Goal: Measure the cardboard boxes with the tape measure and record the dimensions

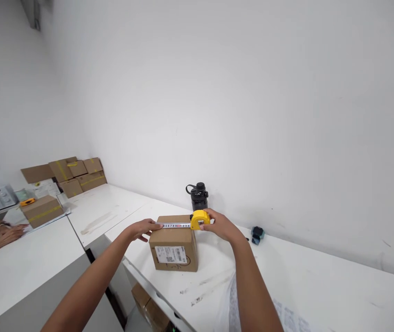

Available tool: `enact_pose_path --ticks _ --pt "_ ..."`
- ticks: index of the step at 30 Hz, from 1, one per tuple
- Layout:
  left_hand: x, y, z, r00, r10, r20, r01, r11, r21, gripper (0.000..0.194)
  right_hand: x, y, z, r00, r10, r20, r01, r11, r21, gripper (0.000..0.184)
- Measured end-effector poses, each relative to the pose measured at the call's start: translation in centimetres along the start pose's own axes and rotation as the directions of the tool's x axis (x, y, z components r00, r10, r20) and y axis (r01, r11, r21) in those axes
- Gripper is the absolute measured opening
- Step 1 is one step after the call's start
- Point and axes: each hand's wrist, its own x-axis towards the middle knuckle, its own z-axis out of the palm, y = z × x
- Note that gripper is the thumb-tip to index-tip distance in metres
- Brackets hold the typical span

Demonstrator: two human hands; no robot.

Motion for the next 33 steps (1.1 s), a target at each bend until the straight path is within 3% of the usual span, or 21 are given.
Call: enact_pose_path --ticks 5,11,14,17,20,25,28,33 --pt "-0.1 0.4 0.3 1.000 0.008 -0.017 -0.008 1.000 -0.002 0.062 -0.3 -0.7 0.0 1.000 0.028 -0.010 -0.028 0.999 -0.021 0.045" --pt "0.0 0.8 -0.7 0.988 0.065 -0.138 -0.074 0.996 -0.057 0.047 -2.6 -5.4 0.6 0.996 0.001 -0.089 -0.030 0.944 -0.328 0.036" --pt "0.3 2.0 -2.3 0.975 0.139 -0.176 -0.167 0.973 -0.159 0.044 -4.9 -9.0 2.6 0.989 -0.099 -0.108 0.035 0.876 -0.481 0.050" --pt "1.2 3.7 -2.8 0.947 0.246 -0.208 -0.292 0.929 -0.228 0.043 -7.2 -12.0 6.3 0.975 -0.214 -0.062 0.124 0.754 -0.645 0.055" --pt "2.4 5.1 -0.9 0.920 0.319 -0.228 -0.368 0.903 -0.223 0.038 -8.5 -13.6 10.4 0.976 -0.217 0.006 0.149 0.651 -0.745 0.050" --pt "4.2 5.5 3.4 0.879 0.410 -0.244 -0.450 0.883 -0.135 0.037 -8.1 -13.6 14.5 0.991 -0.088 0.100 0.133 0.618 -0.775 0.039" --pt "5.1 5.2 4.4 0.851 0.466 -0.244 -0.492 0.869 -0.058 0.039 -6.9 -12.9 15.0 0.992 -0.053 0.118 0.126 0.610 -0.782 0.042" --pt "6.0 4.6 4.7 0.834 0.514 -0.199 -0.511 0.857 0.069 0.034 -5.4 -12.4 13.4 0.998 -0.056 0.040 0.067 0.658 -0.750 0.036"
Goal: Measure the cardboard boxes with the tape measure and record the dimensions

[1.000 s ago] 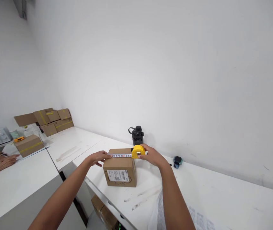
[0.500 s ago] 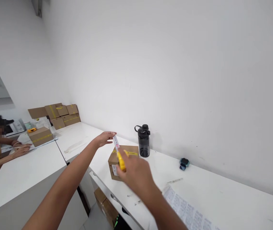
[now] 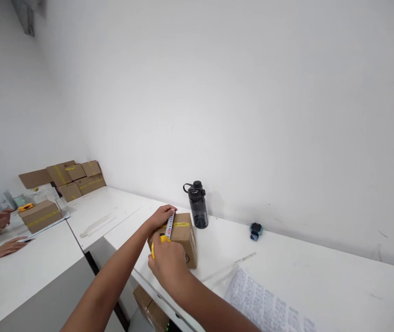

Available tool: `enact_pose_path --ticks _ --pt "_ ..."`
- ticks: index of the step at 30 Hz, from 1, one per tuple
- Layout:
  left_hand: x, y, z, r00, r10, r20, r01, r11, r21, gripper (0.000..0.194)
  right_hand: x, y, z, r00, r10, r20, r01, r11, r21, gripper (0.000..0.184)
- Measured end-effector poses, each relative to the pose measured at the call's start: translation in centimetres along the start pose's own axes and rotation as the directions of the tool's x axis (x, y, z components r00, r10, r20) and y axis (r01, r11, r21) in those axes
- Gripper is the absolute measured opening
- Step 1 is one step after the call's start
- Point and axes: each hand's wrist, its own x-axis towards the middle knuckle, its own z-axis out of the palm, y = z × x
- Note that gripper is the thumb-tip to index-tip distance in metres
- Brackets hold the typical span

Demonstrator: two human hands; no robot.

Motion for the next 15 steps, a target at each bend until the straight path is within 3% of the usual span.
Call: enact_pose_path --ticks 7,13,15 --pt "0.3 -1.6 0.6 0.997 -0.037 -0.074 0.046 0.991 0.127 0.041 0.6 1.0 -0.5 0.999 -0.007 0.046 0.005 0.998 0.055 0.049" --pt "0.8 -2.0 0.9 0.991 -0.125 -0.043 0.130 0.981 0.147 0.058 0.7 1.2 -0.5 0.999 -0.006 0.045 0.002 0.998 0.070 0.052" --pt "0.8 -1.8 0.9 0.991 -0.125 -0.040 0.129 0.979 0.156 0.053 0.7 1.3 -0.5 0.999 -0.009 0.039 0.006 0.997 0.075 0.051"
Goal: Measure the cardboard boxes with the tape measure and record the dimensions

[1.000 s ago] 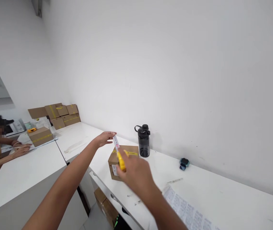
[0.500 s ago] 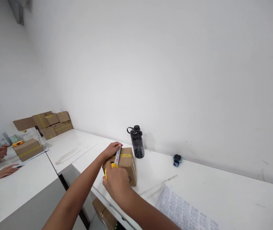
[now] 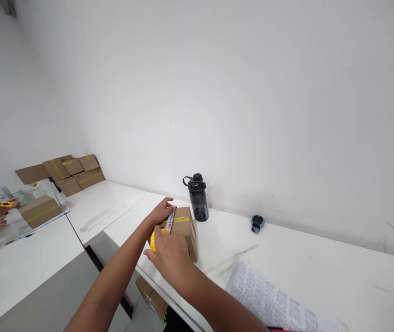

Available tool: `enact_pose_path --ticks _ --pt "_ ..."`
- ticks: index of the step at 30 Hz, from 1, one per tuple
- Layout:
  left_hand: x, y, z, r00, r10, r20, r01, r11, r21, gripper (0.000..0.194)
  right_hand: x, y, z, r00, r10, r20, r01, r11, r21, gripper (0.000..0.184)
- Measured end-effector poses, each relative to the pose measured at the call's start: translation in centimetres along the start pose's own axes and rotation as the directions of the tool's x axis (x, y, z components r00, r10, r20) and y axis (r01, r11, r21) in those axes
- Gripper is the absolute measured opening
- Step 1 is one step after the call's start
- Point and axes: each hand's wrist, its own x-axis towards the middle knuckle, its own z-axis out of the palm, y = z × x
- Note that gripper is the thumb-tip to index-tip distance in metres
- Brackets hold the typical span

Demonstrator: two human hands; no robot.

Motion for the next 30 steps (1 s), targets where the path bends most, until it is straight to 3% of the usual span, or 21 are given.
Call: enact_pose_path --ticks 4,9,13,18,23,27,30 --pt "-0.3 0.5 -0.2 1.000 0.002 0.016 -0.003 0.999 0.036 0.034 0.0 0.1 -0.1 1.000 -0.011 0.002 0.011 1.000 -0.002 0.053" --pt "-0.6 1.0 -0.3 1.000 -0.007 -0.003 0.008 0.997 0.073 0.031 -0.2 0.4 -0.5 0.999 -0.015 0.050 0.016 1.000 -0.019 0.067" --pt "-0.8 1.3 -0.3 0.999 -0.001 -0.039 0.004 0.997 0.077 0.028 -0.2 0.6 -0.1 1.000 -0.020 0.023 0.020 1.000 0.018 0.074" --pt "-1.8 2.5 -0.8 0.985 0.070 -0.160 -0.073 0.997 -0.018 0.026 0.2 1.7 -0.2 0.994 0.045 -0.103 -0.039 0.998 0.058 0.059" --pt "-3.3 5.9 -3.4 0.941 0.130 -0.313 -0.184 0.971 -0.150 0.033 1.2 4.9 -1.2 0.947 0.124 -0.296 -0.071 0.980 0.186 0.058" --pt "-4.2 8.3 -4.1 0.957 0.193 -0.215 -0.243 0.940 -0.239 0.040 1.5 7.1 -1.6 0.895 0.118 -0.430 0.015 0.956 0.292 0.053" --pt "-4.6 7.8 -2.8 0.974 0.208 -0.087 -0.219 0.965 -0.145 0.048 1.5 8.3 -1.8 0.878 0.178 -0.443 0.017 0.915 0.403 0.053"
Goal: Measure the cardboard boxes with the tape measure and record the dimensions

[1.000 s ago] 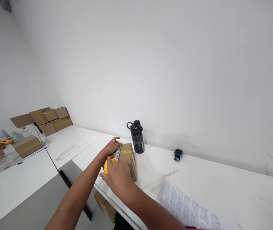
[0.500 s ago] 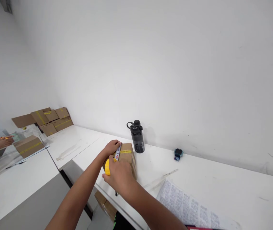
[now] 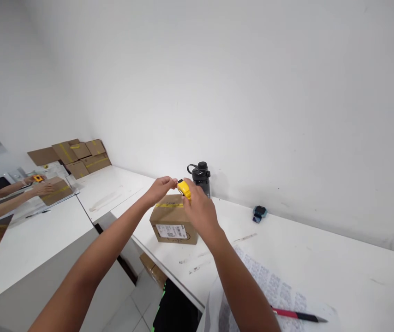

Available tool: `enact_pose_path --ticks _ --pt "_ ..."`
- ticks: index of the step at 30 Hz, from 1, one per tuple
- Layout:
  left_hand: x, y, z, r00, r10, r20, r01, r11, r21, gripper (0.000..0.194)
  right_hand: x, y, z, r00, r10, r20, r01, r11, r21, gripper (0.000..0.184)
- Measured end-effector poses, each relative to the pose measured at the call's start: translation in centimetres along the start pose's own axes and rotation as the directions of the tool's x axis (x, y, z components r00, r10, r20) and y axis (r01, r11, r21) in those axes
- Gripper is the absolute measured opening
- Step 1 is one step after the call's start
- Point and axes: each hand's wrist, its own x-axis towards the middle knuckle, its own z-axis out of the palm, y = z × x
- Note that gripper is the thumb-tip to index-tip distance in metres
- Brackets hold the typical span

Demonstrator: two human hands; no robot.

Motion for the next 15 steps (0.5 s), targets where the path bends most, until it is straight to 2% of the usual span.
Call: enact_pose_path --ticks 4,6,8,10,11,13,15 --pt "-1.7 -3.8 0.8 0.995 -0.099 0.030 0.091 0.974 0.209 0.060 0.9 1.6 -0.5 0.988 0.156 -0.008 -0.148 0.954 0.260 0.063" --pt "-2.8 -5.8 -0.2 0.990 -0.138 0.032 0.129 0.969 0.209 0.069 1.5 2.3 -0.5 0.965 0.259 0.050 -0.250 0.839 0.483 0.068" --pt "-4.1 -7.4 -1.9 0.986 -0.162 0.036 0.152 0.969 0.195 0.073 2.0 2.5 -0.3 0.931 0.328 0.161 -0.345 0.644 0.682 0.068" --pt "-5.5 -8.7 -3.6 0.984 -0.178 0.015 0.175 0.980 0.096 0.074 2.3 2.4 0.1 0.904 0.335 0.265 -0.404 0.469 0.786 0.062" --pt "-6.3 -9.3 -4.2 0.984 -0.177 0.011 0.177 0.984 0.001 0.074 2.4 2.2 0.4 0.898 0.328 0.294 -0.417 0.420 0.806 0.059" --pt "-8.0 -10.5 -4.4 0.988 -0.151 0.037 0.155 0.963 -0.219 0.075 2.4 2.0 1.3 0.899 0.322 0.297 -0.416 0.414 0.810 0.058" --pt "-9.5 -11.6 -3.4 0.992 -0.106 0.073 0.124 0.929 -0.348 0.075 2.3 1.9 2.4 0.908 0.327 0.261 -0.398 0.483 0.780 0.067"
